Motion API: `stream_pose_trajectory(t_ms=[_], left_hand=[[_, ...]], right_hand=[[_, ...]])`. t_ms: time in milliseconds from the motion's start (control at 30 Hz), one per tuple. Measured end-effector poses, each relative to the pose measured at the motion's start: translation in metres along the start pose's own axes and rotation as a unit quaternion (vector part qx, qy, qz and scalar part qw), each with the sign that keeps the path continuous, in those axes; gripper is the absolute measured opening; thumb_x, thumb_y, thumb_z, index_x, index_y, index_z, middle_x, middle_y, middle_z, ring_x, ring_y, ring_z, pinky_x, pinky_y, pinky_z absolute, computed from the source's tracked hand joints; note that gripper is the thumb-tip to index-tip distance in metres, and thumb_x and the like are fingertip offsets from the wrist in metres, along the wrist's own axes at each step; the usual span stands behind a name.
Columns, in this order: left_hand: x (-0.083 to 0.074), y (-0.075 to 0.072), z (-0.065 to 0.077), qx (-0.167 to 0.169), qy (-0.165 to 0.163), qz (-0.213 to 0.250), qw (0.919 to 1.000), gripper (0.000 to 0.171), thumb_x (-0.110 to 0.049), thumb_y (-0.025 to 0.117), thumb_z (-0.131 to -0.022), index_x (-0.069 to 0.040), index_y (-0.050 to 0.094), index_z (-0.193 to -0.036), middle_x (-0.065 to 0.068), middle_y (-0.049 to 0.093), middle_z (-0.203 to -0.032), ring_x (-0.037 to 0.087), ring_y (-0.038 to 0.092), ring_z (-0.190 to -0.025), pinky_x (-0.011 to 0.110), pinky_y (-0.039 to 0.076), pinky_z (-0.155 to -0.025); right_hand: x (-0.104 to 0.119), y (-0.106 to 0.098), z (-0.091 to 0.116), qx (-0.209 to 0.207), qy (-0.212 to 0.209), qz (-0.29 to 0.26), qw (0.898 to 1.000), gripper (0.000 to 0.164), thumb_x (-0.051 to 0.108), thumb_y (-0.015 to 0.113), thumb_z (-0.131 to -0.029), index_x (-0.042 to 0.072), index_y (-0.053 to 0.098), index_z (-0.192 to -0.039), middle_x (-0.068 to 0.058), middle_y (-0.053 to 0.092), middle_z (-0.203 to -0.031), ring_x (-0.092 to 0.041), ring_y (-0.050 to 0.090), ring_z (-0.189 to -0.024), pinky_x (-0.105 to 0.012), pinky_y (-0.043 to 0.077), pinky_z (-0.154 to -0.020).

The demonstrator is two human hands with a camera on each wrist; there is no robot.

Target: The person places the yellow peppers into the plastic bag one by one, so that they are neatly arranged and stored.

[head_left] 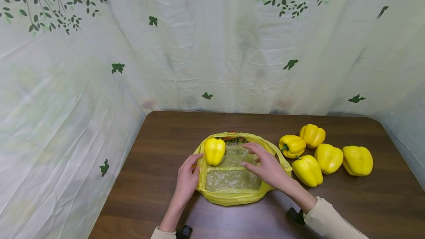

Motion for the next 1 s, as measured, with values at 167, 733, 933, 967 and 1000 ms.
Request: stream_pose_trajectory(t_ms=[167,733,933,967,1000], left_hand=[[0.0,0.0,0.0,0.0,-0.004,0.002,1.0,0.047,0.018,0.056,-0.085,-0.008,0.067,-0.123,0.003,0.065,-0.119,0.023,0.057,-0.099,0.042,0.049,-0.085],[0.0,-0.002,0.001,-0.008,-0.016,-0.001,0.9998,0.044,0.014,0.059,-0.086,-0.009,0.068,-0.123,0.001,0.065,-0.116,0.021,0.056,-0.093,0.036,0.05,-0.079],[0.001,-0.001,0.0,-0.008,-0.014,-0.001,0.9999,0.044,0.015,0.059,-0.086,-0.008,0.068,-0.122,0.002,0.065,-0.116,0.021,0.056,-0.093,0.036,0.049,-0.079],[0.001,-0.001,0.0,-0.008,-0.013,-0.002,0.9999,0.044,0.015,0.059,-0.086,-0.008,0.068,-0.122,0.002,0.065,-0.115,0.021,0.056,-0.093,0.036,0.049,-0.079],[0.0,-0.001,0.0,-0.009,-0.013,-0.002,0.9999,0.044,0.015,0.059,-0.086,-0.008,0.068,-0.122,0.002,0.065,-0.115,0.021,0.056,-0.092,0.035,0.049,-0.078]], right_hand=[[-0.004,-0.004,0.009,-0.006,-0.001,-0.006,1.0,0.056,0.022,0.075,-0.088,0.02,0.053,-0.14,-0.006,0.048,-0.143,-0.032,0.056,-0.115,-0.048,0.052,-0.084],[-0.018,-0.023,0.039,-0.054,0.023,-0.012,0.998,0.052,0.026,0.074,-0.088,0.017,0.057,-0.137,-0.008,0.049,-0.142,-0.029,0.056,-0.116,-0.046,0.052,-0.084],[-0.025,-0.03,0.049,-0.065,0.041,-0.007,0.997,0.052,0.026,0.074,-0.089,0.016,0.056,-0.137,-0.007,0.05,-0.14,-0.029,0.056,-0.115,-0.045,0.053,-0.083],[-0.026,-0.03,0.05,-0.067,0.041,-0.008,0.997,0.052,0.025,0.074,-0.089,0.016,0.056,-0.137,-0.007,0.05,-0.141,-0.03,0.056,-0.115,-0.046,0.053,-0.083],[-0.027,-0.031,0.052,-0.071,0.04,-0.011,0.997,0.052,0.025,0.074,-0.089,0.015,0.056,-0.137,-0.008,0.05,-0.141,-0.031,0.055,-0.115,-0.046,0.053,-0.082]])
Point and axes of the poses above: each hand's wrist, its own z-axis away from the middle knuckle, its own y-axis out of the palm, x = y × z, the point moved 5 cm from there along -z, towards the middle knuckle
